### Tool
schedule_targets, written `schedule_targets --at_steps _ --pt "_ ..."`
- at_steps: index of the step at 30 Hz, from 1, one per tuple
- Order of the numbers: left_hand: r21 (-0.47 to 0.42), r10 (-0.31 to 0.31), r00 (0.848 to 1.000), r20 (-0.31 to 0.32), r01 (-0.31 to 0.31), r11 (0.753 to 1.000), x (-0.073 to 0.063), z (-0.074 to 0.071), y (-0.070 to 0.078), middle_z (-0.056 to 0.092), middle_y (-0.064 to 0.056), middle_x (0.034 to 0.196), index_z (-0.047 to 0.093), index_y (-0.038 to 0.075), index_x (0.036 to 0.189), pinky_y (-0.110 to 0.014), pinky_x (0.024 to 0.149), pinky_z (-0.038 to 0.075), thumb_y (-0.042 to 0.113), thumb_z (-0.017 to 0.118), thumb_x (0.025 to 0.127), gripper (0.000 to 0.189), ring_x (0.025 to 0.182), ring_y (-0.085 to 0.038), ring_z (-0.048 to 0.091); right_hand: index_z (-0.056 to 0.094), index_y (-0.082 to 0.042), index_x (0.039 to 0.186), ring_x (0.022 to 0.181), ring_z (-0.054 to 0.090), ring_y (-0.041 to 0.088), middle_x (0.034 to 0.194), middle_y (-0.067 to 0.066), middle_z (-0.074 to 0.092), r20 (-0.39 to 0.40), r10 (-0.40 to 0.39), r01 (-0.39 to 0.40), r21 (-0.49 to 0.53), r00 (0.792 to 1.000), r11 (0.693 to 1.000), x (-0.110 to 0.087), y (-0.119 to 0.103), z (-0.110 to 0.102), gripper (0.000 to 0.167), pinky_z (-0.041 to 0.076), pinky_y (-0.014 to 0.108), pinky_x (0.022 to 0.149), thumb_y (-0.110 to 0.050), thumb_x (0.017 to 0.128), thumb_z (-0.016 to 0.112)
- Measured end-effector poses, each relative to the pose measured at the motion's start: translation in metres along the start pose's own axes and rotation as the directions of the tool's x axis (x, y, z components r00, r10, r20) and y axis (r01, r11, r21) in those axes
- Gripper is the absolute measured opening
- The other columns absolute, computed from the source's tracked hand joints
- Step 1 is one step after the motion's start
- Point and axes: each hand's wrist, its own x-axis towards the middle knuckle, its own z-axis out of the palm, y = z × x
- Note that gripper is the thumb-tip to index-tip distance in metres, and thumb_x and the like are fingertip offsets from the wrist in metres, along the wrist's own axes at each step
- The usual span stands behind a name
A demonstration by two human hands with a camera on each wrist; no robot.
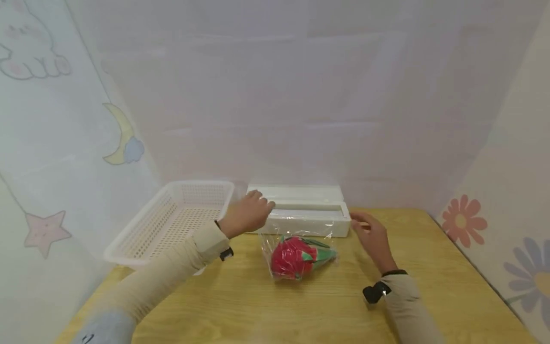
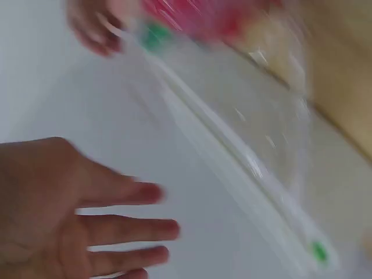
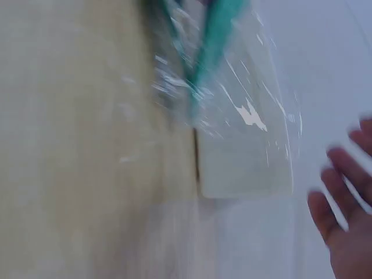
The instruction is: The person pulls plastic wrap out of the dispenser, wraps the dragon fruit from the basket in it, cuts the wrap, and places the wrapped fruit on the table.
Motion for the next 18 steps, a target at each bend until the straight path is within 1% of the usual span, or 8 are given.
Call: schedule_targets --at_steps 2,3,5,7,10,12,16,18 --pt "-0.113 0.048 0.996 -0.078 -0.057 0.992 -0.007 -0.006 0.02 0.072 -0.004 0.102 0.068 0.011 0.117 -0.036 0.098 0.049 0.021 0.055 0.103 0.022 0.102 -0.023 0.065 0.063 0.001 0.128 0.112 0.057 0.012 0.124 0.019 0.064 0.102 -0.134 0.139 -0.044 0.986 0.989 -0.009 -0.012 0.009 0.037 0.052 0.029 0.086 -0.004 0.092 0.07" --pt "-0.167 0.06 0.993 -0.103 -0.077 0.983 -0.011 -0.007 0.03 0.071 -0.004 0.105 0.066 0.011 0.12 -0.035 0.095 0.05 0.024 0.054 0.103 0.024 0.101 -0.022 0.065 0.061 0.001 0.13 0.116 0.056 0.019 0.126 0.019 0.063 0.179 -0.183 0.195 -0.047 0.967 0.98 -0.013 -0.016 0.014 0.043 0.051 0.039 0.089 -0.004 0.089 0.073" --pt "-0.242 0.064 0.985 -0.158 -0.102 0.965 -0.02 -0.001 0.049 0.068 -0.003 0.109 0.063 0.011 0.123 -0.035 0.093 0.05 0.038 0.052 0.104 0.035 0.103 -0.021 0.064 0.055 0.0 0.137 0.121 0.051 0.034 0.133 0.018 0.058 0.312 -0.222 0.251 -0.057 0.924 0.966 -0.023 -0.025 0.022 0.056 0.046 0.057 0.092 -0.007 0.085 0.077" --pt "-0.297 0.038 0.981 -0.191 -0.095 0.95 -0.029 0.009 0.067 0.064 -0.004 0.117 0.059 0.011 0.13 -0.039 0.096 0.049 0.055 0.054 0.098 0.054 0.108 -0.024 0.061 0.049 -0.001 0.142 0.125 0.047 0.042 0.138 0.019 0.054 0.401 -0.199 0.255 -0.09 0.894 0.963 -0.029 -0.029 0.029 0.069 0.04 0.066 0.093 -0.014 0.082 0.082" --pt "-0.295 -0.009 0.976 -0.218 -0.057 0.954 -0.039 0.025 0.088 0.057 -0.008 0.124 0.052 0.008 0.138 -0.044 0.1 0.046 0.077 0.056 0.084 0.087 0.113 -0.028 0.057 0.046 -0.001 0.145 0.127 0.046 0.045 0.141 0.021 0.052 0.46 -0.155 0.255 -0.162 0.874 0.953 -0.033 -0.033 0.038 0.083 0.038 0.07 0.095 -0.02 0.075 0.089" --pt "-0.271 -0.033 0.973 -0.229 -0.031 0.962 -0.043 0.034 0.098 0.053 -0.011 0.128 0.049 0.005 0.14 -0.046 0.101 0.046 0.084 0.058 0.075 0.103 0.114 -0.031 0.055 0.046 -0.001 0.145 0.126 0.048 0.044 0.139 0.021 0.053 0.473 -0.153 0.276 -0.203 0.868 0.939 -0.032 -0.034 0.043 0.09 0.039 0.069 0.095 -0.024 0.07 0.092" --pt "-0.199 -0.064 0.965 -0.255 0.013 0.98 -0.047 0.046 0.109 0.049 -0.016 0.134 0.048 -0.001 0.139 -0.045 0.101 0.046 0.086 0.065 0.066 0.115 0.114 -0.032 0.054 0.048 -0.002 0.143 0.123 0.052 0.043 0.136 0.02 0.055 0.485 -0.179 0.318 -0.222 0.856 0.922 -0.026 -0.035 0.051 0.093 0.041 0.068 0.095 -0.029 0.067 0.094" --pt "-0.219 -0.081 0.965 -0.251 0.024 0.975 -0.048 0.05 0.11 0.047 -0.018 0.138 0.046 -0.001 0.139 -0.044 0.101 0.047 0.083 0.07 0.065 0.114 0.113 -0.032 0.055 0.047 -0.003 0.143 0.122 0.053 0.042 0.134 0.019 0.056 0.497 -0.173 0.325 -0.237 0.85 0.915 -0.024 -0.035 0.055 0.093 0.042 0.066 0.096 -0.031 0.068 0.094"
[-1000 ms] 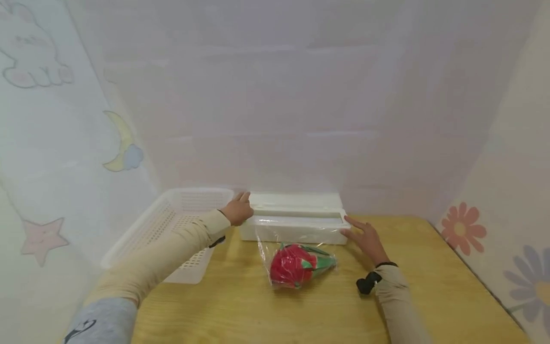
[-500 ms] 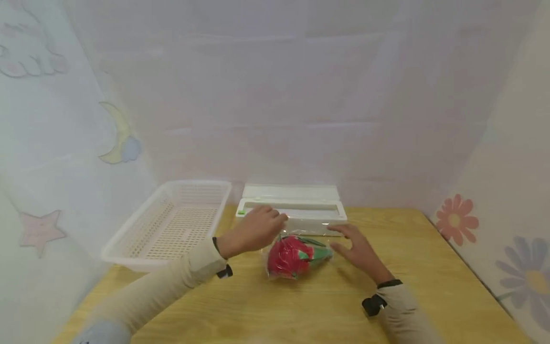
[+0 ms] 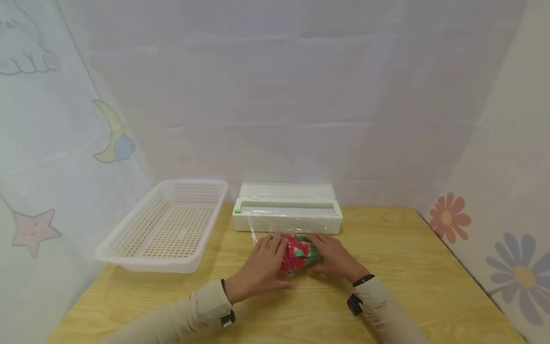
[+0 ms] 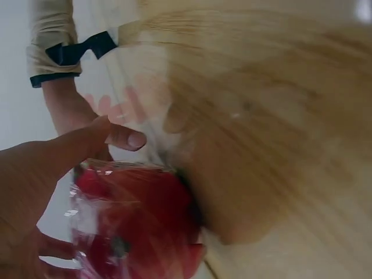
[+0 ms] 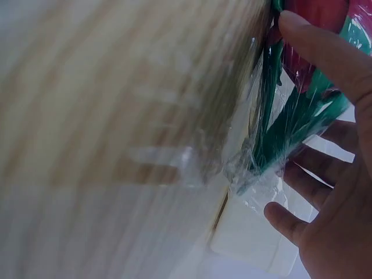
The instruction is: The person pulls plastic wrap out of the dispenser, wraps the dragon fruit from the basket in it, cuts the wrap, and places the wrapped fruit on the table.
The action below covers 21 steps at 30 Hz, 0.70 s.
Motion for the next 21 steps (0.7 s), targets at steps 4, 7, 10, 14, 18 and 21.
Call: schedule_targets --at_steps 4,7,10,14,18,21 --pt "-0.165 -0.047 0.999 0.024 0.05 0.985 -0.004 0.009 -0.006 0.039 -0.02 0.147 0.04 -0.001 0.143 -0.045 0.1 0.049 0.069 0.08 0.068 0.11 0.119 -0.037 0.055 0.049 -0.005 0.141 0.116 0.056 0.038 0.128 0.016 0.057 -0.005 0.019 -0.019 -0.007 1.0 1.0 0.007 0.0 0.003 0.089 0.045 0.062 0.095 -0.027 0.067 0.094" --pt "-0.319 -0.092 0.995 0.025 0.095 0.943 -0.007 0.016 -0.013 0.037 -0.019 0.148 0.039 0.0 0.143 -0.045 0.102 0.048 0.057 0.086 0.07 0.104 0.122 -0.036 0.053 0.052 -0.005 0.137 0.111 0.057 0.034 0.122 0.013 0.058 -0.043 0.011 -0.011 -0.019 0.999 1.0 0.009 -0.001 0.004 0.084 0.047 0.06 0.093 -0.022 0.067 0.095" --pt "-0.411 -0.114 0.993 0.021 0.113 0.904 -0.01 0.022 -0.022 0.036 -0.018 0.149 0.039 0.001 0.143 -0.043 0.105 0.045 0.048 0.089 0.071 0.099 0.126 -0.033 0.049 0.054 -0.004 0.134 0.106 0.057 0.032 0.116 0.011 0.059 -0.082 0.007 -0.011 -0.045 0.997 0.999 0.01 -0.004 0.005 0.08 0.049 0.057 0.09 -0.019 0.066 0.095" --pt "-0.523 -0.123 0.992 0.03 0.12 0.844 -0.013 0.027 -0.032 0.033 -0.018 0.151 0.039 0.004 0.144 -0.042 0.106 0.045 0.042 0.089 0.073 0.095 0.132 -0.032 0.045 0.056 -0.003 0.133 0.108 0.057 0.033 0.117 0.012 0.061 -0.099 0.04 -0.045 -0.053 0.994 0.998 0.008 -0.009 0.005 0.078 0.05 0.054 0.09 -0.023 0.067 0.094" --pt "-0.641 -0.129 0.99 0.055 0.134 0.756 -0.015 0.024 -0.042 0.034 -0.019 0.15 0.042 0.006 0.141 -0.04 0.103 0.047 0.041 0.088 0.074 0.089 0.133 -0.031 0.044 0.053 -0.002 0.136 0.114 0.058 0.035 0.124 0.015 0.061 -0.062 0.086 -0.086 0.007 0.994 0.996 0.005 -0.015 0.002 0.08 0.049 0.054 0.094 -0.031 0.072 0.091" --pt "-0.734 -0.148 0.981 0.124 0.191 0.652 -0.016 0.019 -0.05 0.038 -0.016 0.147 0.043 0.006 0.139 -0.037 0.099 0.05 0.042 0.085 0.076 0.084 0.128 -0.027 0.049 0.049 -0.002 0.139 0.112 0.059 0.033 0.122 0.013 0.063 -0.032 0.111 -0.108 0.084 0.993 0.991 0.0 -0.021 -0.002 0.079 0.048 0.054 0.094 -0.037 0.078 0.086"
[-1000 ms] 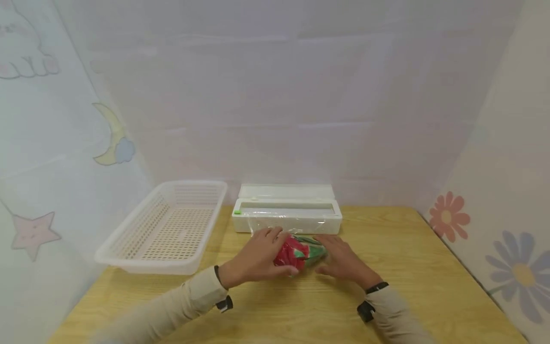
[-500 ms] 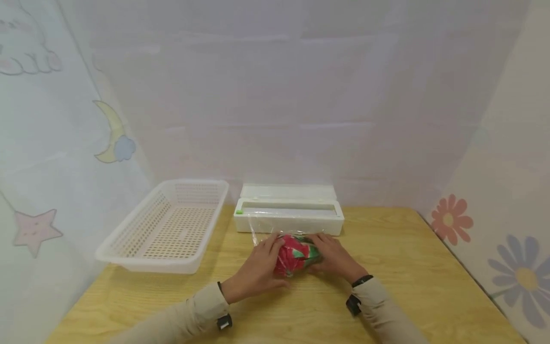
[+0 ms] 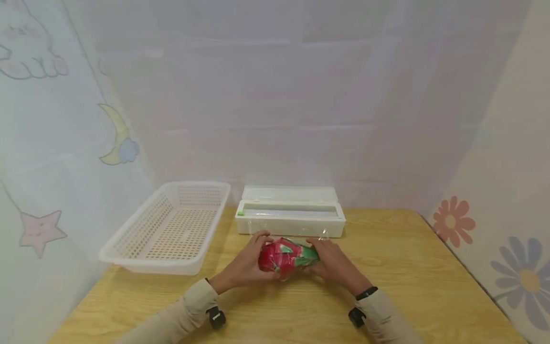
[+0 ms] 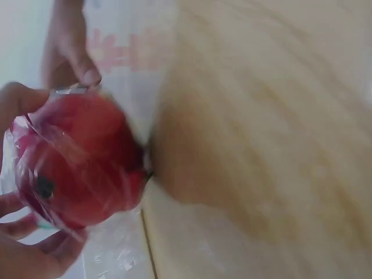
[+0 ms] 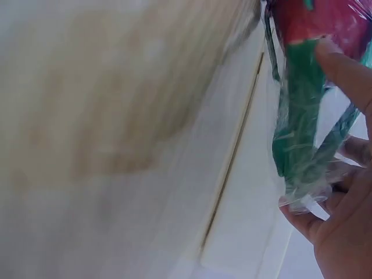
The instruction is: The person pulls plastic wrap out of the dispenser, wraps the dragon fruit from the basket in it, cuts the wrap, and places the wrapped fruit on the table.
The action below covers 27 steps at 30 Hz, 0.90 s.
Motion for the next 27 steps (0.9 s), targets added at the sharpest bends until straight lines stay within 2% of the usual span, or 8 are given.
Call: schedule_targets --at_steps 2,5,9,13,16,20,24,27 --pt "-0.105 -0.068 0.997 0.03 0.071 0.992 0.0 -0.006 -0.001 0.042 -0.013 0.143 0.043 0.005 0.139 -0.034 0.093 0.052 0.043 0.083 0.077 0.082 0.121 -0.025 0.052 0.047 -0.004 0.139 0.11 0.059 0.03 0.122 0.011 0.063 0.009 0.001 -0.001 0.034 1.0 0.999 -0.004 -0.002 -0.001 0.074 0.048 0.054 0.092 -0.04 0.084 0.08" --pt "-0.245 -0.163 0.983 0.079 0.177 0.953 0.002 -0.014 -0.004 0.046 -0.009 0.134 0.045 0.006 0.137 -0.029 0.081 0.055 0.045 0.081 0.08 0.077 0.108 -0.021 0.055 0.047 -0.005 0.139 0.11 0.059 0.03 0.124 0.012 0.062 0.004 -0.02 0.02 0.06 1.0 0.998 -0.007 -0.005 -0.003 0.064 0.047 0.056 0.091 -0.04 0.091 0.072" --pt "-0.343 -0.223 0.964 0.148 0.261 0.902 0.003 -0.018 -0.013 0.052 -0.01 0.126 0.051 0.005 0.131 -0.029 0.072 0.057 0.049 0.077 0.082 0.07 0.097 -0.018 0.059 0.049 -0.004 0.135 0.108 0.061 0.03 0.122 0.012 0.063 0.025 -0.018 0.016 0.064 1.0 0.998 -0.006 -0.007 -0.003 0.056 0.049 0.054 0.089 -0.038 0.095 0.067" --pt "-0.379 -0.288 0.941 0.178 0.336 0.862 0.002 -0.018 -0.023 0.06 -0.007 0.117 0.057 0.005 0.125 -0.032 0.076 0.057 0.053 0.072 0.085 0.064 0.092 -0.017 0.063 0.053 -0.006 0.129 0.105 0.062 0.027 0.115 0.008 0.065 0.067 0.021 -0.027 0.089 0.998 0.996 -0.002 -0.009 -0.002 0.045 0.05 0.052 0.087 -0.038 0.098 0.063" --pt "-0.378 -0.342 0.923 0.174 0.383 0.843 0.004 -0.019 -0.027 0.064 -0.005 0.113 0.062 0.009 0.12 -0.035 0.082 0.055 0.058 0.068 0.086 0.06 0.098 -0.017 0.063 0.057 -0.009 0.126 0.101 0.062 0.022 0.111 0.003 0.065 0.086 0.031 -0.042 0.136 0.996 0.99 0.005 -0.008 -0.002 0.037 0.051 0.047 0.086 -0.037 0.101 0.059" --pt "-0.413 -0.365 0.911 0.19 0.411 0.812 0.01 -0.02 -0.035 0.068 -0.003 0.115 0.066 0.012 0.121 -0.042 0.094 0.051 0.063 0.06 0.09 0.06 0.108 -0.019 0.063 0.06 -0.009 0.122 0.089 0.059 0.013 0.103 -0.002 0.065 0.087 0.025 -0.043 0.207 0.996 0.977 0.015 -0.003 -0.002 0.031 0.051 0.036 0.078 -0.034 0.102 0.057" --pt "-0.437 -0.375 0.902 0.215 0.432 0.789 0.013 -0.02 -0.041 0.07 -0.001 0.119 0.068 0.016 0.126 -0.048 0.104 0.045 0.066 0.05 0.093 0.062 0.118 -0.021 0.061 0.063 -0.01 0.118 0.091 0.06 0.011 0.104 -0.002 0.066 0.072 0.021 -0.039 0.262 0.997 0.964 0.022 0.0 -0.001 0.026 0.051 0.034 0.078 -0.03 0.102 0.058" --pt "-0.411 -0.393 0.894 0.214 0.448 0.794 0.013 -0.019 -0.044 0.071 -0.002 0.118 0.07 0.015 0.125 -0.048 0.106 0.042 0.068 0.044 0.096 0.065 0.118 -0.021 0.06 0.065 -0.012 0.116 0.097 0.062 0.012 0.106 -0.003 0.067 0.081 0.018 -0.04 0.292 0.997 0.956 0.024 0.002 -0.001 0.022 0.052 0.036 0.082 -0.028 0.103 0.057"
